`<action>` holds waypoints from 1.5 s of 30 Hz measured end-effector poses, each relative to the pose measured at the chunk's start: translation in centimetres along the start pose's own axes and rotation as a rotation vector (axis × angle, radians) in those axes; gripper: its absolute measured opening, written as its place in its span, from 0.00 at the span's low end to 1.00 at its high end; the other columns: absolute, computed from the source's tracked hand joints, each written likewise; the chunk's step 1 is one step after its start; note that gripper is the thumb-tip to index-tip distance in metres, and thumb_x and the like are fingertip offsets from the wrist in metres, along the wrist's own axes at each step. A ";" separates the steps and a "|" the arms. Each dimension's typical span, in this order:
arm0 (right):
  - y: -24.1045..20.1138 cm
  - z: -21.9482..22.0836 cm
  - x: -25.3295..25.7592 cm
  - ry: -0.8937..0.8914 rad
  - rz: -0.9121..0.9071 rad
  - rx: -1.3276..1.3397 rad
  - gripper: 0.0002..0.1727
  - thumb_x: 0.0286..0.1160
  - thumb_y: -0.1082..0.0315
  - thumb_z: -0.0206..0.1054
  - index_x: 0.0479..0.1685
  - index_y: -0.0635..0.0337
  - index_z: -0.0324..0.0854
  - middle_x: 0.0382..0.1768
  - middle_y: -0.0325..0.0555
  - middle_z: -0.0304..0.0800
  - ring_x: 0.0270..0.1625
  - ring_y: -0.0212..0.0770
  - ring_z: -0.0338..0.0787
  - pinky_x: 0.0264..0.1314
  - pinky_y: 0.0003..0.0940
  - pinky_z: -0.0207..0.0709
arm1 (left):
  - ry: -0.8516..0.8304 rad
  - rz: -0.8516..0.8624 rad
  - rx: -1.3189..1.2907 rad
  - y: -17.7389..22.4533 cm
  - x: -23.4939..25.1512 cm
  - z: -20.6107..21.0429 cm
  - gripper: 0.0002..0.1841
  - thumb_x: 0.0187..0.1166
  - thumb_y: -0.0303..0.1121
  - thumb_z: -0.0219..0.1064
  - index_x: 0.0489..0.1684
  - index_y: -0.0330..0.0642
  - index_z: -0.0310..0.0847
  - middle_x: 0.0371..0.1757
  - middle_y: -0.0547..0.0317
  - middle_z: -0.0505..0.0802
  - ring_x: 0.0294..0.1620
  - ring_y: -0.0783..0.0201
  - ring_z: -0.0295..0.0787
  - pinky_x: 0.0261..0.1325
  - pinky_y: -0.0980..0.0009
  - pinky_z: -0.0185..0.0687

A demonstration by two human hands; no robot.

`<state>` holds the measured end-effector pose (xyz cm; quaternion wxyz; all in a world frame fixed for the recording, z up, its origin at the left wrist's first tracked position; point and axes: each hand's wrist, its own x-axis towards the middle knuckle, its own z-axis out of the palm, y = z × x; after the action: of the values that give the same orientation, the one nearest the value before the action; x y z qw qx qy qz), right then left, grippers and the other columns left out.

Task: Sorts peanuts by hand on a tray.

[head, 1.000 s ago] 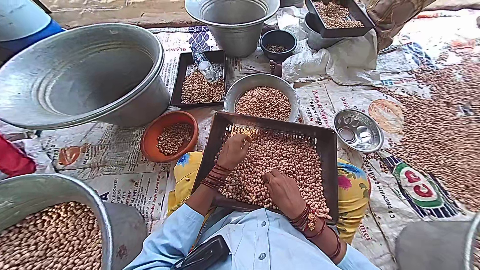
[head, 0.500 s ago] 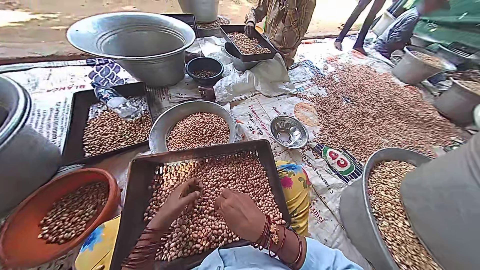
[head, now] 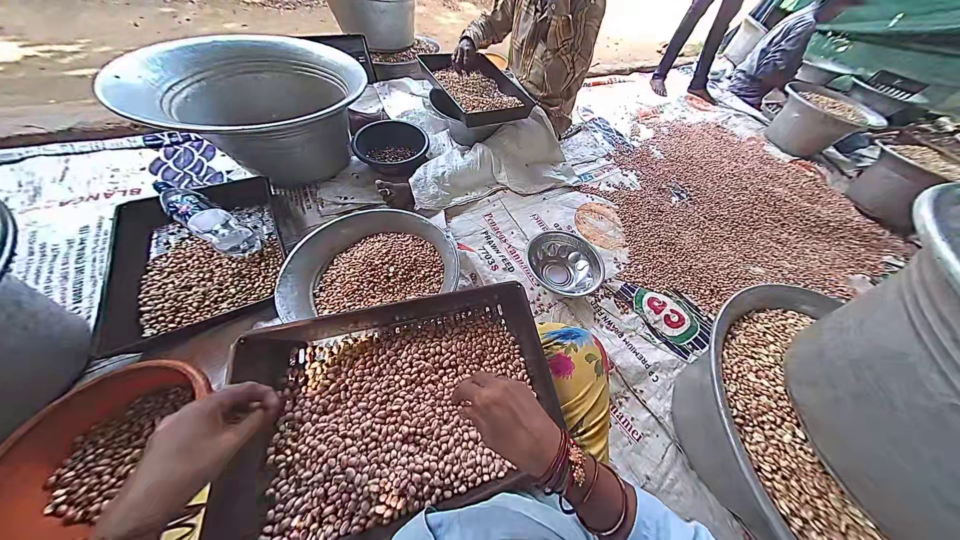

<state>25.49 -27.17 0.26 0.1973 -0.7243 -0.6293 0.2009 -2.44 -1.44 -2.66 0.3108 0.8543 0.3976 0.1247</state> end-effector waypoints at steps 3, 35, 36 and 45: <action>2.5 -1.1 -1.2 -0.008 0.174 -0.036 0.14 0.83 0.67 0.64 0.61 0.58 0.88 0.57 0.57 0.92 0.56 0.57 0.94 0.55 0.54 0.86 | 0.264 0.003 0.380 -5.6 0.6 -3.2 0.18 0.83 0.39 0.54 0.51 0.40 0.90 0.58 0.36 0.91 0.66 0.31 0.84 0.69 0.28 0.69; 5.1 -3.9 -5.8 -0.296 0.161 -0.018 0.19 0.75 0.82 0.64 0.62 0.60 0.87 0.54 0.62 0.92 0.58 0.65 0.91 0.57 0.66 0.81 | -0.435 0.747 0.398 12.8 0.4 13.6 0.11 0.78 0.25 0.67 0.52 0.42 0.94 0.71 0.40 0.89 0.81 0.30 0.73 0.82 0.22 0.48; 5.1 -3.5 -6.4 -0.358 0.123 -0.012 0.20 0.70 0.84 0.66 0.61 0.60 0.89 0.52 0.62 0.93 0.56 0.65 0.91 0.55 0.67 0.81 | -0.426 0.698 0.416 12.7 0.2 12.7 0.13 0.81 0.26 0.64 0.55 0.41 0.94 0.73 0.38 0.88 0.82 0.27 0.71 0.82 0.21 0.45; 4.3 2.1 -7.6 -0.545 0.028 0.007 0.24 0.76 0.82 0.63 0.71 0.58 0.85 0.67 0.66 0.85 0.63 0.70 0.87 0.59 0.68 0.80 | -0.961 0.575 0.047 13.2 -4.3 11.8 0.20 0.79 0.19 0.61 0.65 0.44 0.90 0.57 0.43 0.95 0.55 0.40 0.94 0.60 0.36 0.85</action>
<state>27.02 -35.17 -3.50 0.0204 -0.6514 -0.6484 0.3935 8.12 -16.22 -3.33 0.3913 0.8958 -0.0347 -0.2079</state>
